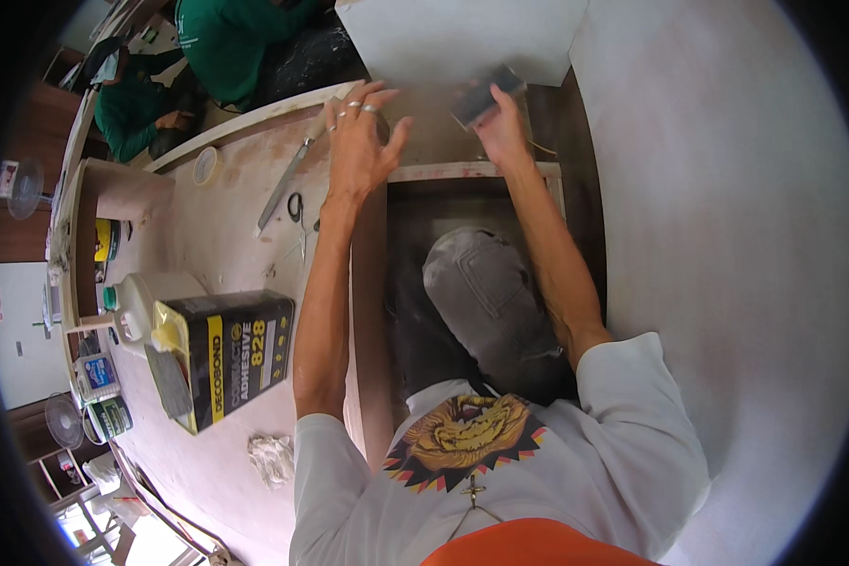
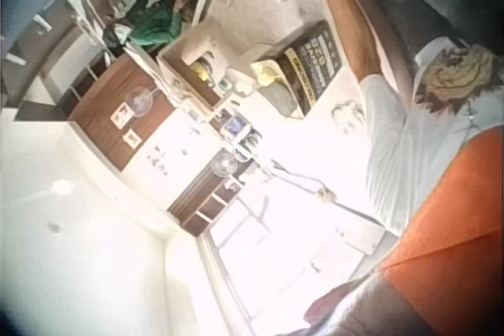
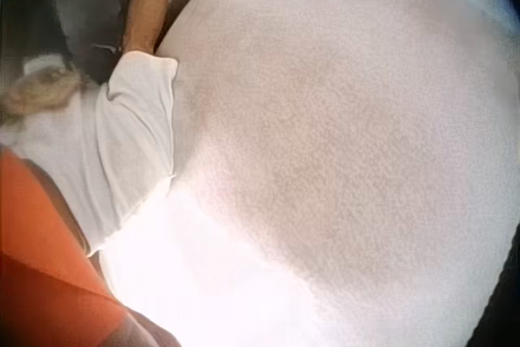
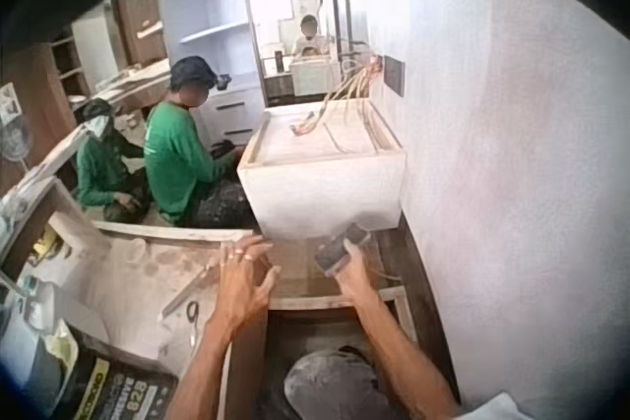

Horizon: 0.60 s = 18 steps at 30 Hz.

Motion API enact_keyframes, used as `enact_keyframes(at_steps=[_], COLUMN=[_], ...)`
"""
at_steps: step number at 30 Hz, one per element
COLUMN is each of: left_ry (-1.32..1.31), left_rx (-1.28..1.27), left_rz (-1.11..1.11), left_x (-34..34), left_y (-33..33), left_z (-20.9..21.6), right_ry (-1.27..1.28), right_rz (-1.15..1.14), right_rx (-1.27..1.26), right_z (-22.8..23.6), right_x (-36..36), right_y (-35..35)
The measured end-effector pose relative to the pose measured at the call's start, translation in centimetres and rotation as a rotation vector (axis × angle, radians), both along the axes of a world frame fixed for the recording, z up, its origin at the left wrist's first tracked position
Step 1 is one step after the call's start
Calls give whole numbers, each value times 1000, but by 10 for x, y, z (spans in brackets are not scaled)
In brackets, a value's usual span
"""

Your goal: The person sits on the floor and uses a chisel and hammer to fit and secure wooden trim pieces along the edges of a cabinet. They repeatedly tap the chisel to adjust the wood and occasionally use a sanding block to smooth the surface.

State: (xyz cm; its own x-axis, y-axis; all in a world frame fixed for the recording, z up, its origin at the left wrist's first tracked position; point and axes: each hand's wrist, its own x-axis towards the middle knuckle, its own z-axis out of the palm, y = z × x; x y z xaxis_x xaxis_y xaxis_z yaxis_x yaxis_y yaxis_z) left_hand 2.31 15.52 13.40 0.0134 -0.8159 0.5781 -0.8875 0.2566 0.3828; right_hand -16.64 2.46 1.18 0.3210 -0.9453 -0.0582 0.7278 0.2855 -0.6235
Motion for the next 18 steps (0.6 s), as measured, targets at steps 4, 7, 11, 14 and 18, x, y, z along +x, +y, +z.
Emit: enact_keyframes(at_steps=[4, 7, 11, 14, 18], left_ry=[45, 39, 84, 64, 24], left_rx=[-1, 42, 56, 78, 83], left_rz=[60, 46, 58, 69, 76], left_x=[29, 31, 31, 26, 27], left_y=[-16, -17, -20, -21, -23], left_z=[-46, -59, -59, -55, -53], right_ry=[-179, -253, -192, -187, -200], right_rz=[-255, -286, -350, -430, -450], right_rx=[275, 243, 150, 45, 51], right_z=[-72, -100, -109, -108, -97], right_x=[-2, -13, -18, -30, -30], right_y=[-25, -53, -75, -94, -106])
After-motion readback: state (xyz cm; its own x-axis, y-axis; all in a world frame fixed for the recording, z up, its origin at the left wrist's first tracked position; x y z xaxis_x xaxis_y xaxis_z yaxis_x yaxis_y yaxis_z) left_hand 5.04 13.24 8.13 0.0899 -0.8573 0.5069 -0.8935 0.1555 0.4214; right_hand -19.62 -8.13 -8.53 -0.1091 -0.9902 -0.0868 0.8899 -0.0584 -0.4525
